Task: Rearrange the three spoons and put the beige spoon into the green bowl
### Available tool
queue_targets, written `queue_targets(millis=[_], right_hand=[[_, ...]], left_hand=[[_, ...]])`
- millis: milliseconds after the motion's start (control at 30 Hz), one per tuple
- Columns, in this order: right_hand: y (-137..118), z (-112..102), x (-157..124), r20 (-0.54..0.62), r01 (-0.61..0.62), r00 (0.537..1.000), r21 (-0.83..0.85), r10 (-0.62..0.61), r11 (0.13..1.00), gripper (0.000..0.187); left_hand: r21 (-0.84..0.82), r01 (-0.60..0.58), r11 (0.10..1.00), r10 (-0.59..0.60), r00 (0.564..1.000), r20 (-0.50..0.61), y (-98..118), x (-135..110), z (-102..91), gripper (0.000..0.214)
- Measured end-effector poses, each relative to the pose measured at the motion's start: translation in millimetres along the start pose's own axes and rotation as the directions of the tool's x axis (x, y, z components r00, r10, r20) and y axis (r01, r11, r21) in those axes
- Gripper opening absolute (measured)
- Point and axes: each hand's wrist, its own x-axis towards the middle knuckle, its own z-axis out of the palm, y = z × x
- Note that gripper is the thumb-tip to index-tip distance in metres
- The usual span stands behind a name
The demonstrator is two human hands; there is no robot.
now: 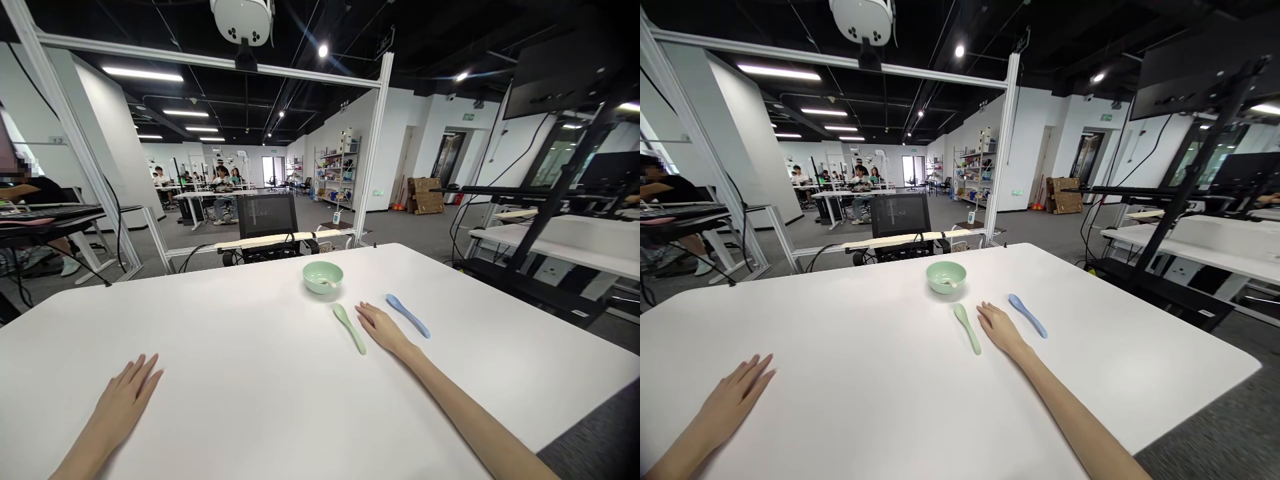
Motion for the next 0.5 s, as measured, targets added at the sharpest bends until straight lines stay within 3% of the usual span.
queue_targets(millis=[167, 333, 500], right_hand=[[-5.6, -9.2, 12.9, -0.082, -0.034, 0.996, 0.006, 0.034, 0.999, 0.046], [-38.3, -35.8, 57.9, -0.189, -0.032, 0.981, -0.008, 0.03, 0.999, 0.042], [-84.0, -60.7, 118.1, 0.046, -0.07, 0.996, -0.173, 0.079, 0.982, 0.039]], left_hand=[[-0.019, 0.002, 1.0, -0.003, 1.0, -0.027, 1.9, 0.0, -0.1, 0.076], [-0.001, 0.001, 1.0, -0.001, 1.0, -0.006, 2.8, -1.1, -0.1, 0.077], [-0.005, 0.004, 1.0, -0.004, 1.0, -0.024, 3.4, -0.7, -0.2, 0.075]])
